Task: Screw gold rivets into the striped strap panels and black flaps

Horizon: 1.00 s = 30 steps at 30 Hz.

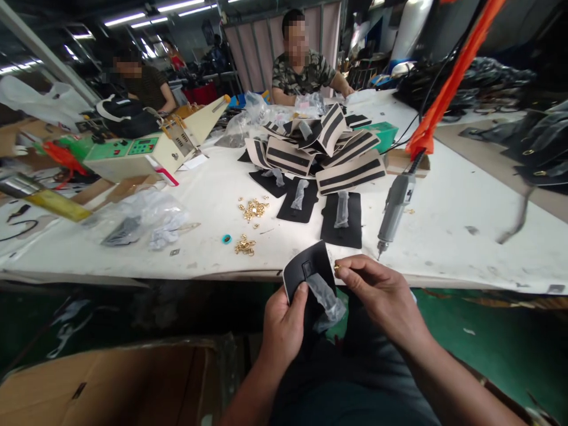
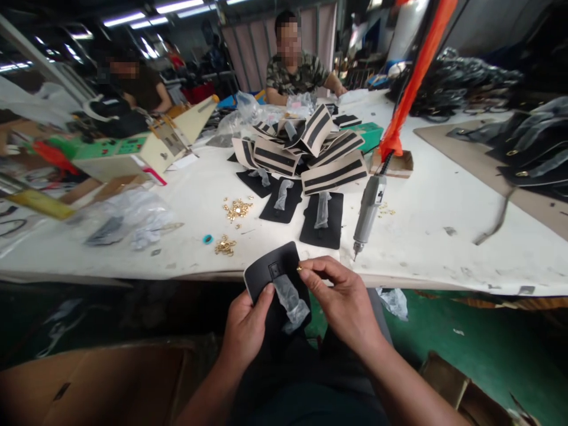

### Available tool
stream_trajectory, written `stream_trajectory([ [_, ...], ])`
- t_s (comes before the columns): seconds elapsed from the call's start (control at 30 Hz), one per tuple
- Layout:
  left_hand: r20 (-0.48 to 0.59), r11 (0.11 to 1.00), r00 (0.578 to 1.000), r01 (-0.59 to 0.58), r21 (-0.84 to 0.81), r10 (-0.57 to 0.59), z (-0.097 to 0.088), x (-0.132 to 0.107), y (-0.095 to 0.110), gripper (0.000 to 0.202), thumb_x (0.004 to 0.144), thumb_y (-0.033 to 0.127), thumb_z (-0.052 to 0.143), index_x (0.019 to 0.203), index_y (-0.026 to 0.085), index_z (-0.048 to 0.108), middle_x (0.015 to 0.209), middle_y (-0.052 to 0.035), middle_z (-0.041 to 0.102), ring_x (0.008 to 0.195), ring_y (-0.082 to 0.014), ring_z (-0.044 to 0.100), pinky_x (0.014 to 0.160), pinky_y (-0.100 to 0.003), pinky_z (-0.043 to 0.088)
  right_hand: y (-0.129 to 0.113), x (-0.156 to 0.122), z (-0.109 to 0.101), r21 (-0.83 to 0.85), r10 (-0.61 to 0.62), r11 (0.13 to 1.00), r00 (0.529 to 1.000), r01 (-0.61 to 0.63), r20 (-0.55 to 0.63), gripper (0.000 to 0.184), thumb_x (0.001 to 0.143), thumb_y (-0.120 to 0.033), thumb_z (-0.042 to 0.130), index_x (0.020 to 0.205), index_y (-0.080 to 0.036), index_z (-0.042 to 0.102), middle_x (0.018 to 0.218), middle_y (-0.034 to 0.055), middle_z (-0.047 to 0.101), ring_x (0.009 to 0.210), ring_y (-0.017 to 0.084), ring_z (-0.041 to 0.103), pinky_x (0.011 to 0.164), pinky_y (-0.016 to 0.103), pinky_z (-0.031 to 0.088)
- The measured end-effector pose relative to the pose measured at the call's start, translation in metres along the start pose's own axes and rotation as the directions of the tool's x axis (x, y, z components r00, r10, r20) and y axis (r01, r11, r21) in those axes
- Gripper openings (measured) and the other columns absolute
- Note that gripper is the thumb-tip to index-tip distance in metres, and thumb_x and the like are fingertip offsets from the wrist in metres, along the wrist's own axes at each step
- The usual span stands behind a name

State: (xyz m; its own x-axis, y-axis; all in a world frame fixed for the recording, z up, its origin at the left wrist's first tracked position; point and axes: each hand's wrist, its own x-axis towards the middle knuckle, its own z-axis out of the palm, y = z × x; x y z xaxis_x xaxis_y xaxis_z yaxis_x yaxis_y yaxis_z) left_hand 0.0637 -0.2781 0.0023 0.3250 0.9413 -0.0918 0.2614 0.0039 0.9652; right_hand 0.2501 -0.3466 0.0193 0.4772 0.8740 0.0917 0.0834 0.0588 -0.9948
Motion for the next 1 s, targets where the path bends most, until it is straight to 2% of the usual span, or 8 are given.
stream_trajectory([
  [0.23, 0.040, 0.984, 0.991, -0.133, 0.121, 0.129, 0.009, -0.010, 0.015, 0.039, 0.104, 0.049, 0.057, 0.098, 0.017, 0.077, 0.086, -0.0039, 0.075, 0.085, -0.0216, 0.070, 0.076, -0.027, 0.052, -0.003, 0.004, 0.015, -0.108, -0.233, 0.966, 0.972, 0.237, 0.041, 0.008, 0.098, -0.030, 0.075, 0.098, -0.024, 0.081, 0.098, 0.0018, 0.078, 0.090, 0.018, 0.073, 0.082, 0.027, 0.057],
  [0.4, 0.026, 0.963, 0.980, -0.201, 0.180, 0.199, 0.012, -0.014, 0.015, 0.034, 0.106, 0.044, 0.056, 0.106, 0.018, 0.078, 0.088, -0.0036, 0.076, 0.085, -0.0207, 0.071, 0.079, -0.027, 0.053, -0.003, 0.004, 0.013, -0.167, -0.304, 0.936, 0.951, 0.309, 0.056, 0.006, 0.098, -0.023, 0.074, 0.097, -0.023, 0.079, 0.095, 0.0012, 0.078, 0.087, 0.017, 0.073, 0.080, 0.026, 0.056],
  [0.57, 0.036, 0.941, 0.960, -0.279, 0.193, 0.277, 0.014, -0.016, 0.018, 0.026, 0.107, 0.037, 0.057, 0.115, 0.022, 0.077, 0.109, -0.0053, 0.080, 0.095, -0.0213, 0.074, 0.087, -0.029, 0.055, -0.007, 0.001, 0.010, -0.216, -0.324, 0.922, 0.946, 0.323, 0.029, 0.005, 0.098, -0.022, 0.074, 0.096, -0.023, 0.078, 0.092, 0.0008, 0.077, 0.083, 0.017, 0.073, 0.077, 0.027, 0.055],
  [0.7, 0.041, 0.917, 0.937, -0.347, 0.199, 0.346, 0.015, -0.019, 0.019, 0.022, 0.106, 0.029, 0.057, 0.120, 0.025, 0.075, 0.115, -0.0040, 0.080, 0.106, -0.0205, 0.074, 0.094, -0.028, 0.055, -0.008, -0.002, 0.011, -0.256, -0.340, 0.905, 0.939, 0.340, 0.044, 0.006, 0.099, -0.023, 0.073, 0.093, -0.023, 0.075, 0.088, 0.0002, 0.076, 0.080, 0.017, 0.072, 0.074, 0.029, 0.054],
  [0.87, 0.079, 0.847, 0.884, -0.465, 0.260, 0.461, 0.015, -0.020, 0.017, 0.036, 0.106, 0.020, 0.055, 0.138, 0.028, 0.066, 0.130, -0.0052, 0.075, 0.115, -0.0197, 0.072, 0.104, -0.030, 0.053, -0.003, -0.004, 0.011, -0.362, -0.462, 0.810, 0.882, 0.461, 0.089, 0.007, 0.101, -0.020, 0.070, 0.097, -0.023, 0.074, 0.092, 0.0022, 0.077, 0.083, 0.019, 0.072, 0.077, 0.034, 0.053],
  [1.0, 0.091, 0.816, 0.859, -0.507, 0.279, 0.503, 0.015, -0.022, 0.018, 0.038, 0.105, 0.017, 0.055, 0.140, 0.028, 0.065, 0.133, -0.0050, 0.075, 0.115, -0.0192, 0.072, 0.104, -0.029, 0.054, 0.001, -0.005, 0.010, -0.404, -0.500, 0.767, 0.859, 0.498, 0.108, 0.006, 0.102, -0.020, 0.070, 0.104, -0.023, 0.075, 0.097, 0.0029, 0.078, 0.088, 0.019, 0.073, 0.079, 0.034, 0.054],
])
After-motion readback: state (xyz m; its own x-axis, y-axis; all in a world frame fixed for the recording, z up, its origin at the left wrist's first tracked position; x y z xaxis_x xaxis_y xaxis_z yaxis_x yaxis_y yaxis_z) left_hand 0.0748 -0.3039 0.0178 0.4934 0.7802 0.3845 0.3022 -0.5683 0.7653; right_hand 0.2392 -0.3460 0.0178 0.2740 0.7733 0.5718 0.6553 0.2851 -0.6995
